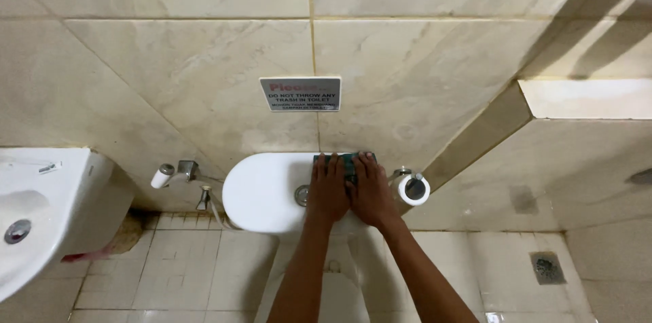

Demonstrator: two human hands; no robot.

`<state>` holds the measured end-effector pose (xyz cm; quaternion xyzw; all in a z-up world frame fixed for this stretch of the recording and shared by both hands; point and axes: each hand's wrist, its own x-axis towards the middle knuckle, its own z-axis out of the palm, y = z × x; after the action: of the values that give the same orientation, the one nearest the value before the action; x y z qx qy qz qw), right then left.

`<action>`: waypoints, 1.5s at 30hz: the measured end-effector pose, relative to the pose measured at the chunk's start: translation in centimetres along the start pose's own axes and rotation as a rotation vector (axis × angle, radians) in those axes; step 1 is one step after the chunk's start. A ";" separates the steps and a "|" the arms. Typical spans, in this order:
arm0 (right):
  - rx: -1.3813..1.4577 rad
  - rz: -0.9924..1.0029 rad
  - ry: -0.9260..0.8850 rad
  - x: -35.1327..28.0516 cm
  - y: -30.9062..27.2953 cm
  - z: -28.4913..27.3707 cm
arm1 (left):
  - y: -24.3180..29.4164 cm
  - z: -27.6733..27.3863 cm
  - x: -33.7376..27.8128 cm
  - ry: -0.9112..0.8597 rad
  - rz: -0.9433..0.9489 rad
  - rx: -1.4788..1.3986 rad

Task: The person cleans a bathroom by wiping a tiled shelf with a green sponge, then wiping the toilet tank with a green cloth. They then use a pink brush to scrub the tiled wall in the shower area.

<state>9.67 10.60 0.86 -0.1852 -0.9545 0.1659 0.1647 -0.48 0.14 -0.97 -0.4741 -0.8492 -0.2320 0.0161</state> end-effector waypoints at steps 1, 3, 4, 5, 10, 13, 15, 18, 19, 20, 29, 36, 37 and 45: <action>-0.001 -0.002 0.002 0.3 0.1 -0.1 | -0.2 0.1 0.4 0.003 0.001 0.000; 0.044 -0.007 0.044 0.2 -0.1 -0.2 | -0.3 0.4 0.2 0.051 0.017 -0.017; 0.044 -0.004 0.039 -0.2 -0.1 0.1 | -0.3 0.6 -0.1 0.047 0.014 -0.019; 0.022 -0.016 0.047 -0.6 -0.1 0.2 | -0.2 0.7 -0.5 0.045 0.012 -0.008; -0.002 -0.053 0.107 -1.3 0.0 0.8 | 0.4 0.2 -1.1 0.032 -0.015 -0.003; 0.006 -0.028 0.071 -3.2 -0.9 -0.1 | 1.5 -0.5 -3.1 0.067 -0.003 0.011; -0.003 0.006 -0.006 -4.1 -1.8 -0.9 | 2.0 -1.1 -4.2 0.036 -0.022 0.012; -0.005 0.005 -0.014 -6.4 -3.0 -1.5 | 2.4 -1.1 -6.1 -0.006 -0.032 -0.001; -0.004 0.001 -0.014 -6.9 -3.3 -1.8 | 2.7 -1.2 -6.7 -0.003 -0.035 0.001; 0.003 0.021 -0.041 -7.3 -3.5 -2.0 | 3.0 -1.3 -7.2 -0.012 -0.036 0.021; 0.063 0.010 -0.090 -7.4 -3.2 -2.5 | 3.3 -2.3 -7.6 -0.088 -0.046 0.022; -0.012 -0.004 -0.096 -3.2 -0.9 -1.1 | 1.5 -0.3 -3.6 0.053 -0.039 -0.040; -0.010 0.002 -0.102 -2.4 -1.3 -1.5 | 1.2 -0.4 -3.0 0.045 -0.041 -0.042; -0.103 0.066 -0.122 1.0 -0.9 -0.1 | -0.4 0.3 0.6 -0.059 -0.061 0.075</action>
<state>8.54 10.25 1.57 -0.2143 -0.9634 0.1331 0.0911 -1.12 0.57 -1.26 -0.4538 -0.8714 -0.1862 0.0015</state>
